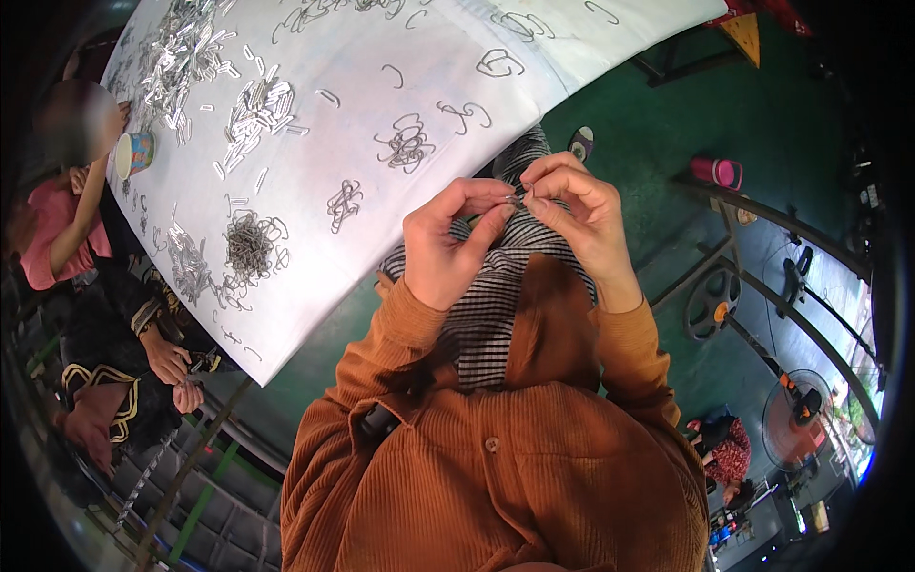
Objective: The person sits at a table and repeatedly picks up small metal paperclips from a pile, straightens them by hand, and places them onto a white sheet of paper. The person works continuously, handling the clips one by one with both hands.
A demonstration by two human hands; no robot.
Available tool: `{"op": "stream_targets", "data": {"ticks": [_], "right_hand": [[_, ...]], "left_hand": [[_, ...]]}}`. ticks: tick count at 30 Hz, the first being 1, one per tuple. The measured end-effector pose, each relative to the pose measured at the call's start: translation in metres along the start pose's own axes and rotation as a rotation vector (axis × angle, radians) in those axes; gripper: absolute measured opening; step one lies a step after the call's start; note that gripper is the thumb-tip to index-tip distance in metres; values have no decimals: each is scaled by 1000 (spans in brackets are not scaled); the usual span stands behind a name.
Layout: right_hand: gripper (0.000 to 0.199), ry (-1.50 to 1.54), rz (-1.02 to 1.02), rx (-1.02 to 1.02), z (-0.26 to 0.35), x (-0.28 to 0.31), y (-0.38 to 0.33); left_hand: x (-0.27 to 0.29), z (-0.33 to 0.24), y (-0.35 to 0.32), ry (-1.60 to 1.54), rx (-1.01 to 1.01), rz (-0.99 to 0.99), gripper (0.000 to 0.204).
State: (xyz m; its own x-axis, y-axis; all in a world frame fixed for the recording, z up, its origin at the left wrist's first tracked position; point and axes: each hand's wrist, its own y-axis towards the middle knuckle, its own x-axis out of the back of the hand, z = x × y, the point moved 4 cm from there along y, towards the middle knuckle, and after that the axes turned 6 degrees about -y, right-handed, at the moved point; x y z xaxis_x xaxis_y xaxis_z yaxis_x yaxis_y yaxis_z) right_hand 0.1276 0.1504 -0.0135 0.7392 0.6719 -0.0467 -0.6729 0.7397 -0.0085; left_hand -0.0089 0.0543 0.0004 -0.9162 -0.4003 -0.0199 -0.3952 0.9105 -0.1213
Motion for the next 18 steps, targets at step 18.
{"op": "stream_targets", "data": {"ticks": [18], "right_hand": [[12, -85, -129, 206, 18, -32, -12]], "left_hand": [[155, 22, 71, 649, -120, -444, 18]]}}
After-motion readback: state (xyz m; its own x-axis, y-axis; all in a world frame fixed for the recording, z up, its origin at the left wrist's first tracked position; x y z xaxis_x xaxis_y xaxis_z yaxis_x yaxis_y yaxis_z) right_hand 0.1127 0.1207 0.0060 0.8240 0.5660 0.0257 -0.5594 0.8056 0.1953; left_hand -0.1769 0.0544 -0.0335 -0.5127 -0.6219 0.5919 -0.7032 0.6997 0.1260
